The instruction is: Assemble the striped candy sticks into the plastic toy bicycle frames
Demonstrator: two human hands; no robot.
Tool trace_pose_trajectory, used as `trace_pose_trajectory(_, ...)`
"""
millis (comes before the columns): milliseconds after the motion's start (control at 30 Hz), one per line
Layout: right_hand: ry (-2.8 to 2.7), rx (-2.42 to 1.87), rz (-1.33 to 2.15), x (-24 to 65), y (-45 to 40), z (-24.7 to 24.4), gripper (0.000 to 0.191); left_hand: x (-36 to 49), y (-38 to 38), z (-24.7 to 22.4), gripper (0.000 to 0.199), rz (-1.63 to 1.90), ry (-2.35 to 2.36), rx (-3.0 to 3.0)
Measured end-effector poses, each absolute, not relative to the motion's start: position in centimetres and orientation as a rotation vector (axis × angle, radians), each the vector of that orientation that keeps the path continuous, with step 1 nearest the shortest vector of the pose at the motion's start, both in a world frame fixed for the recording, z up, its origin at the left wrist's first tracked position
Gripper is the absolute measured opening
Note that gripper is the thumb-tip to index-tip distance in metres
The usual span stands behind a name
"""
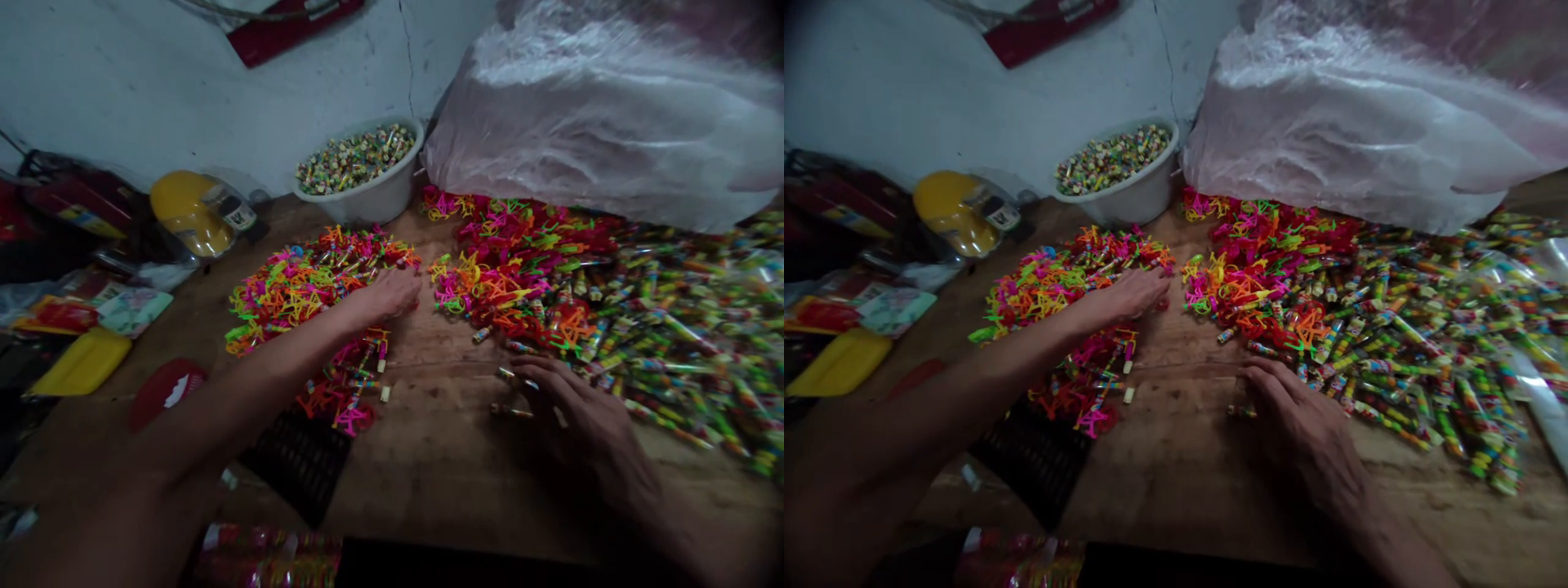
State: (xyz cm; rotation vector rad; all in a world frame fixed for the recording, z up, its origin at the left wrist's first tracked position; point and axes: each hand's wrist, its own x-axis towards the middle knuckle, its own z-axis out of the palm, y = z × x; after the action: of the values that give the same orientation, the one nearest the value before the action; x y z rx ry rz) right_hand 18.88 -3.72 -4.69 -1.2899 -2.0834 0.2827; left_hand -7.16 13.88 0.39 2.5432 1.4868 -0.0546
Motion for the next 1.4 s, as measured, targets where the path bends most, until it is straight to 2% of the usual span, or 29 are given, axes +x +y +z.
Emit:
trace_pose_trajectory(100,-1.999,-1.238,0.334,18.2,-4.4,-3.8,0.028,-6.1,12.6,2.1,0.023,-0.049,1.584,2.632)
trace_pose_trajectory(200,-1.826,-1.263,0.469,16.9,-4.9,-2.9,0.023,-4.8,9.6,3.8,0.026,0.263,1.683,2.548)
trace_pose_trajectory(267,-1.700,-1.261,0.583,15.6,-4.9,-2.2,0.021,-4.0,6.8,4.0,0.024,0.478,1.634,2.269)
trace_pose_trajectory(467,-1.532,-1.228,0.813,12.9,-3.7,-2.6,0.019,-1.8,0.2,0.2,0.025,0.694,1.199,1.026)
trace_pose_trajectory(700,-1.454,-1.110,1.265,13.2,-3.3,-3.7,0.020,-0.2,0.8,-2.5,0.017,1.082,1.215,0.822)
trace_pose_trajectory(800,-1.423,-1.112,1.383,13.6,-3.2,-3.5,0.022,0.1,1.4,-3.1,0.020,1.059,1.136,0.786)
trace_pose_trajectory(933,-1.408,-1.118,1.369,13.9,-3.0,-3.2,0.022,0.3,1.1,-3.1,0.036,0.935,1.019,0.630)
trace_pose_trajectory(1133,-1.596,-1.043,1.417,15.4,-4.1,-0.7,0.025,-0.1,0.5,-2.2,0.027,0.845,0.982,0.511)
trace_pose_trajectory(1267,-1.534,-1.275,1.196,17.7,-4.5,-0.8,0.026,-1.2,-0.2,-2.0,0.030,0.813,1.069,0.586)
trace_pose_trajectory(1400,-1.627,-1.356,0.927,17.9,-3.8,-2.3,0.018,-1.4,-0.8,-1.6,0.030,0.689,1.009,0.637)
